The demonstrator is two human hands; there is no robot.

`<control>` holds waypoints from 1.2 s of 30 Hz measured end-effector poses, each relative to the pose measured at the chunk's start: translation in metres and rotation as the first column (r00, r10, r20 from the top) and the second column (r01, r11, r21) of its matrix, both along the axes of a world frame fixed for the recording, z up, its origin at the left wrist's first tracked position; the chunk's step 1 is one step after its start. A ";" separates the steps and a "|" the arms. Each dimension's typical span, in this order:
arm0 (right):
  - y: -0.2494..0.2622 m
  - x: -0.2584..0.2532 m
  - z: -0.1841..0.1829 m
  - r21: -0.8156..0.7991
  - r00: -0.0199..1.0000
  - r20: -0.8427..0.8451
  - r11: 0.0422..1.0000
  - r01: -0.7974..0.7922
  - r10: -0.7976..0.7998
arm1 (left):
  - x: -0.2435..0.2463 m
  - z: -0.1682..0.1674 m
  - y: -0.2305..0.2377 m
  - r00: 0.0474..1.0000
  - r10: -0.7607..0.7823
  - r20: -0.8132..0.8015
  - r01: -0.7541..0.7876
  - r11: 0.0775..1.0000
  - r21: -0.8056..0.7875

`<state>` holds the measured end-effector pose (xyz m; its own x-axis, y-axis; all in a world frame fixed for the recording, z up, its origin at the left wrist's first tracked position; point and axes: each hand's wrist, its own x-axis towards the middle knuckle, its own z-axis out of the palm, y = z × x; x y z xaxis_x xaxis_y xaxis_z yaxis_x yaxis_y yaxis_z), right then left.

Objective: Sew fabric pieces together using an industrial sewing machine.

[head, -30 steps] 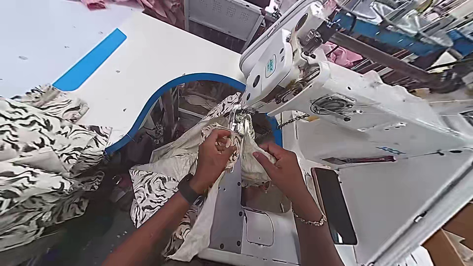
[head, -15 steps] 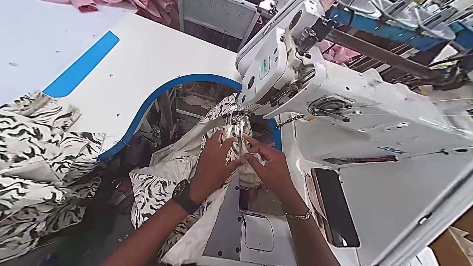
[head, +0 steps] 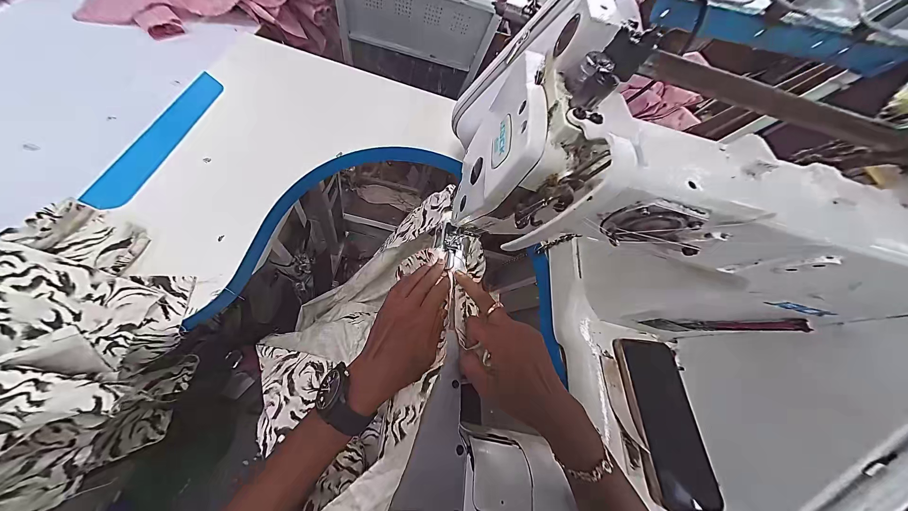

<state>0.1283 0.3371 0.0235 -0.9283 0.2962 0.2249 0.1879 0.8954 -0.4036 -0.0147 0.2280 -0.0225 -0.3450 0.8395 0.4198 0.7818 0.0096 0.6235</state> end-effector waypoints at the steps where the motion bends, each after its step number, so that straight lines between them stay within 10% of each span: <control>1: 0.000 0.000 -0.001 -0.004 1.000 -0.008 1.000 0.002 -0.002 | 0.000 -0.001 0.000 0.999 -0.009 0.046 0.008 1.000 0.016; 8: 0.003 -0.017 -0.017 -0.744 0.976 -0.184 0.666 -0.058 -0.120 | -0.001 0.000 0.000 0.979 -0.089 0.186 0.068 0.991 0.113; 13: -0.006 -0.026 -0.016 -0.491 0.967 -0.173 0.867 0.082 -0.189 | -0.003 -0.003 0.007 0.981 -0.090 0.174 0.066 0.988 0.138; 25: -0.002 -0.026 -0.014 -0.575 0.950 -0.184 0.811 0.103 -0.251 | 0.001 -0.001 0.014 0.978 -0.026 0.206 0.002 0.993 0.116; 32: -0.022 -0.034 -0.008 -0.069 0.905 -0.235 0.935 0.348 -0.355 | 0.000 -0.006 0.031 0.975 0.072 0.210 -0.109 0.979 0.171; 36: -0.044 0.003 0.029 0.108 0.911 0.027 0.907 0.407 -0.412 | 0.004 0.017 0.006 0.936 0.128 0.329 -0.129 0.991 -0.020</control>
